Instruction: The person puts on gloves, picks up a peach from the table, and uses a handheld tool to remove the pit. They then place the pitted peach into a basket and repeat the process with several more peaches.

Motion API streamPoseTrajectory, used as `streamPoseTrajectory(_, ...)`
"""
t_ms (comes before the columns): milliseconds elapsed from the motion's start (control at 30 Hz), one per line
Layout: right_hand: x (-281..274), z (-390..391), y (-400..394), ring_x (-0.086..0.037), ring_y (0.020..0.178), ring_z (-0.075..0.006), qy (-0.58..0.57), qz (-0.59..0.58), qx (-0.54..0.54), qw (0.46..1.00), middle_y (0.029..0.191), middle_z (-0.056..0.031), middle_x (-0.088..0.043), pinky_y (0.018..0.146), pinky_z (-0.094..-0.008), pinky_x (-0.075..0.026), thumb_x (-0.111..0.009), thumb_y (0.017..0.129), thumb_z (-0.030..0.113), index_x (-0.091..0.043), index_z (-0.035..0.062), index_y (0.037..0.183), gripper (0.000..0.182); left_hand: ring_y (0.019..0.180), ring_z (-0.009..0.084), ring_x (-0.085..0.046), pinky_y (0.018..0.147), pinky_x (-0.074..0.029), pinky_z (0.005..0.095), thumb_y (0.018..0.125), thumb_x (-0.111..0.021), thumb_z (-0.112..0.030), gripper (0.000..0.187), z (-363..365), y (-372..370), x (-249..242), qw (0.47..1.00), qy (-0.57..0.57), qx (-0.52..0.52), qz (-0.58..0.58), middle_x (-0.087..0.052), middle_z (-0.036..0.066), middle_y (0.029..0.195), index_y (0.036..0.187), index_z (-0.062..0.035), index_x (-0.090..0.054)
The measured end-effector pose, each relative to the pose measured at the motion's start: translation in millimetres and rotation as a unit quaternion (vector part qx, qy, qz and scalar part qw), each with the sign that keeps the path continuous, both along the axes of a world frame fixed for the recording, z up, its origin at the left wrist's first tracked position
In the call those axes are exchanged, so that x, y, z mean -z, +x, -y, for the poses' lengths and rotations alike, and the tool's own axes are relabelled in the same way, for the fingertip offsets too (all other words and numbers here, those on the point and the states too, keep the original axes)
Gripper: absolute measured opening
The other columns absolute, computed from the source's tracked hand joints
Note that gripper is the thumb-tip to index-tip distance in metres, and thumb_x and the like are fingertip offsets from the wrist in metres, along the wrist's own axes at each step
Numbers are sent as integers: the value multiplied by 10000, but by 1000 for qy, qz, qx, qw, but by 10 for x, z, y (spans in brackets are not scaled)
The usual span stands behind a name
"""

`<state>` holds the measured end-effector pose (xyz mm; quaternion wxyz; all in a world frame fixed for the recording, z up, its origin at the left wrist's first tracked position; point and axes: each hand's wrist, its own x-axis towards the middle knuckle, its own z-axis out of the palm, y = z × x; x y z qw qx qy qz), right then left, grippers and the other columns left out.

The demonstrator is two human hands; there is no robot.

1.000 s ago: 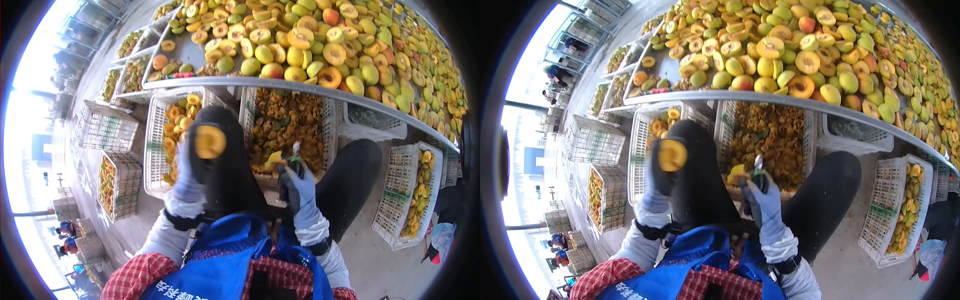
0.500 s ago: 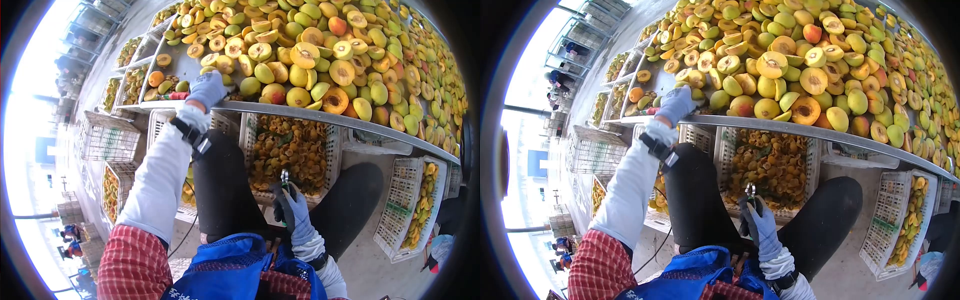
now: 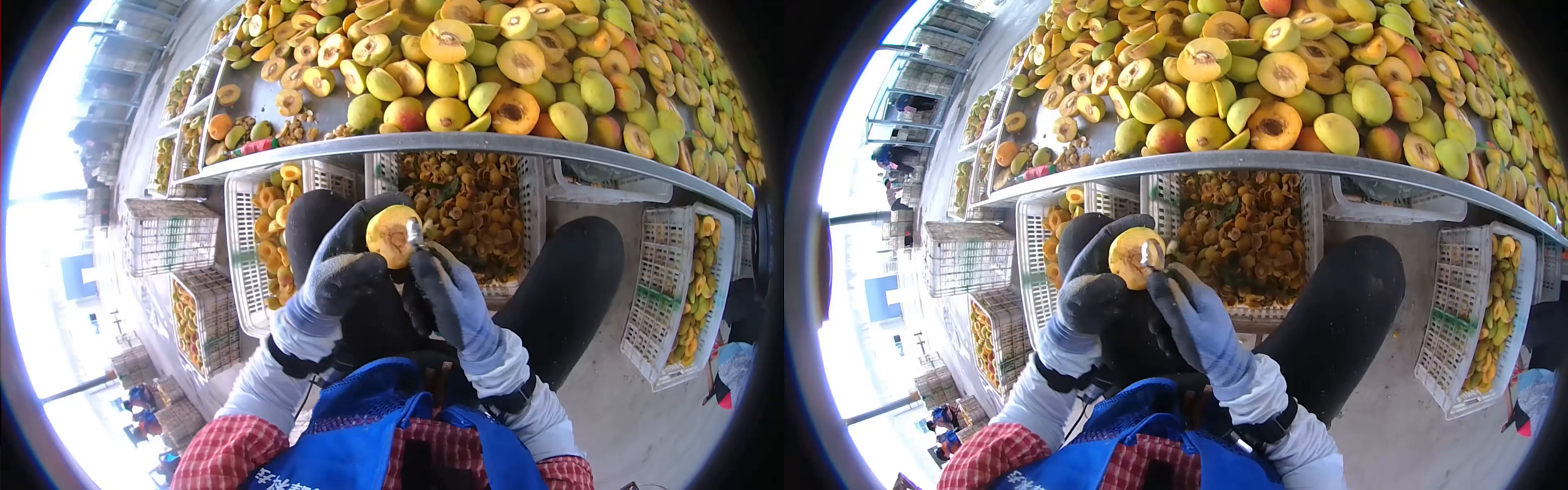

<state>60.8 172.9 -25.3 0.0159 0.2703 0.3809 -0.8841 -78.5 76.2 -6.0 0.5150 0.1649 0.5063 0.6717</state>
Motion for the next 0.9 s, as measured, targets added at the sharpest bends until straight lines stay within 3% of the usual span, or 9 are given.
streamPoseTrajectory(67,137,120,14,-548,515,-229,181,17,16,983,639,-111,-546,482,-321,-419,-469,963,292,-489,45,948,248,1134,204,-529,987,-406,322,771,-693,-297,709,80,166,-10,999,22,-37,-12,-546,137,1211,1327,21,-389)
streamPoseTrajectory(133,353,316,94,-588,618,-336,425,-30,60,903,698,-171,-561,545,-391,-444,-499,942,255,-482,44,954,212,1080,181,-545,941,-428,298,891,-578,-341,537,136,230,117,998,18,-60,27,-564,121,1161,1276,11,-448)
streamPoseTrajectory(233,134,331,177,-564,742,-427,479,-18,58,876,763,-223,-555,614,-454,-437,-526,912,212,-478,34,967,193,995,156,-560,887,-447,279,964,-490,-312,397,81,386,74,980,-92,-111,-139,-579,91,1082,1205,2,-513)
streamPoseTrajectory(367,98,420,258,-573,727,-414,486,-17,91,869,757,-218,-558,609,-443,-441,-518,915,207,-479,32,971,188,946,162,-585,865,-461,293,1000,-384,-329,406,106,564,105,958,-83,-138,-237,-599,88,1040,1159,5,-551)
streamPoseTrajectory(533,59,503,361,-584,741,-408,496,-34,99,862,802,-215,-582,618,-451,-440,-513,924,212,-487,21,969,198,896,115,-543,804,-450,256,988,-457,-280,332,136,710,100,951,-36,-187,-241,-590,56,985,1110,9,-565)
streamPoseTrajectory(633,343,666,418,-593,746,-396,450,-68,160,876,804,-193,-603,647,-454,-447,-523,926,234,-494,7,956,230,869,110,-538,790,-445,250,980,-467,-246,304,205,708,102,948,-46,-146,-278,-590,58,951,1090,18,-568)
streamPoseTrajectory(733,422,687,539,-614,802,-232,392,-88,89,911,902,-139,-612,717,-308,-493,-497,962,279,-529,-30,1152,365,866,121,-546,777,-450,255,977,-464,-235,303,217,596,13,933,-40,-48,-354,-594,69,950,1076,31,-570)
streamPoseTrajectory(800,165,499,552,-553,612,-178,106,-40,-16,993,768,-91,-567,552,-263,-451,-458,970,365,-547,9,1052,376,894,152,-571,777,-464,267,983,-446,-248,333,225,507,10,893,-67,38,-444,-603,87,992,1080,46,-567)
streamPoseTrajectory(900,61,462,581,-421,429,-109,-173,-89,-65,979,623,-34,-479,378,-220,-339,-394,969,478,-541,63,938,441,825,121,-570,719,-468,249,981,-456,-251,328,157,522,5,931,9,35,-364,-605,70,939,1075,44,-566)
